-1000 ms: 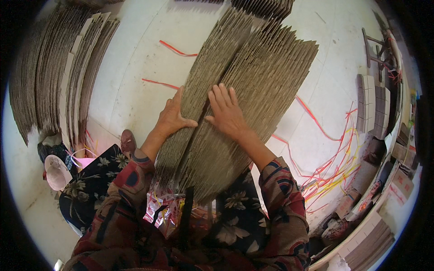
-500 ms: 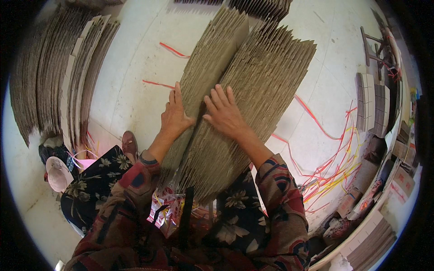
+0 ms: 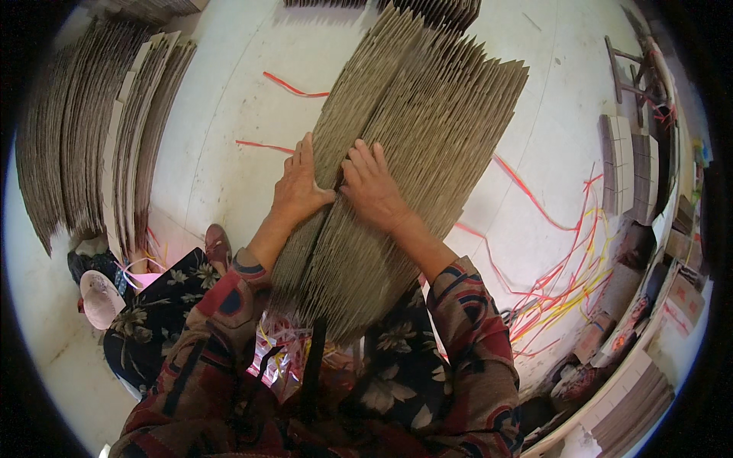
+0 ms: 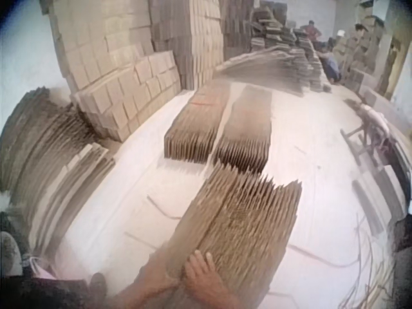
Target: The person gathers a stack of thin paper sheets, aligns them, and ties them with a red ribbon. They then cut the ribbon with scissors and place the bundle aside.
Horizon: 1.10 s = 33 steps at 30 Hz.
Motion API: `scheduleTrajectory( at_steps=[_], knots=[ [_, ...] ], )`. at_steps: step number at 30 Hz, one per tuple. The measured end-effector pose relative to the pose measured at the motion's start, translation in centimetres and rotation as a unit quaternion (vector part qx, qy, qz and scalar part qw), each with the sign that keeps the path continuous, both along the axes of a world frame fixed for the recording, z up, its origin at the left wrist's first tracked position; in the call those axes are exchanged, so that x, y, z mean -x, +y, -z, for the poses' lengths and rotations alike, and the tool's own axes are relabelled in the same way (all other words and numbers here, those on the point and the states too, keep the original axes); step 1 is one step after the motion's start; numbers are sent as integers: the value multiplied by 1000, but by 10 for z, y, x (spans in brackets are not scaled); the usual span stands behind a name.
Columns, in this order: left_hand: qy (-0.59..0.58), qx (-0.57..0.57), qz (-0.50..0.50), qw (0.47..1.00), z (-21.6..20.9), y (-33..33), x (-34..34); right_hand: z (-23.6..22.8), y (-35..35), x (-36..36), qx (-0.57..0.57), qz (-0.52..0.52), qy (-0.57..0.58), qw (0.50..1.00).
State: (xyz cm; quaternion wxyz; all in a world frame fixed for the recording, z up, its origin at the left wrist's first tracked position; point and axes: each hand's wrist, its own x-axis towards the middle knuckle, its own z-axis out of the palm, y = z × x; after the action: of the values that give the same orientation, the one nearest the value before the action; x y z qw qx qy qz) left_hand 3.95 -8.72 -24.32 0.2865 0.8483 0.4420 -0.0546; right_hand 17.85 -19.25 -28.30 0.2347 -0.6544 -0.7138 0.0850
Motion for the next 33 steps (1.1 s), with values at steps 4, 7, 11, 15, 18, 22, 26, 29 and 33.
scheduleTrajectory(
  at_steps=[4,7,11,15,18,22,26,29,33],
  knots=[
    [1,3,18,1000,-2,-1,3,4,-1,0,-1,-2,-8,1000],
    [-9,-3,20,1000,5,2,9,4,0,-1,-4,-8,-21,1000],
    [-28,1,39,999,19,20,23,1,-1,-2,-19,5,15,1000],
    [-40,6,36,999,26,33,28,4,-1,0,-17,3,-7,1000],
    [5,15,8,1000,22,29,21,7,-2,1,-5,-14,-21,1000],
    [-25,-10,10,1000,15,14,16,8,-1,2,-45,-6,-19,999],
    [-20,-50,22,998,12,7,15,8,1,4,-54,1,2,999],
    [1,-3,-6,1000,-6,5,-1,5,-3,0,-42,-1,21,999],
    [-73,-6,-40,996,-3,11,1,1,2,2,-35,-15,1,999]
  ],
)
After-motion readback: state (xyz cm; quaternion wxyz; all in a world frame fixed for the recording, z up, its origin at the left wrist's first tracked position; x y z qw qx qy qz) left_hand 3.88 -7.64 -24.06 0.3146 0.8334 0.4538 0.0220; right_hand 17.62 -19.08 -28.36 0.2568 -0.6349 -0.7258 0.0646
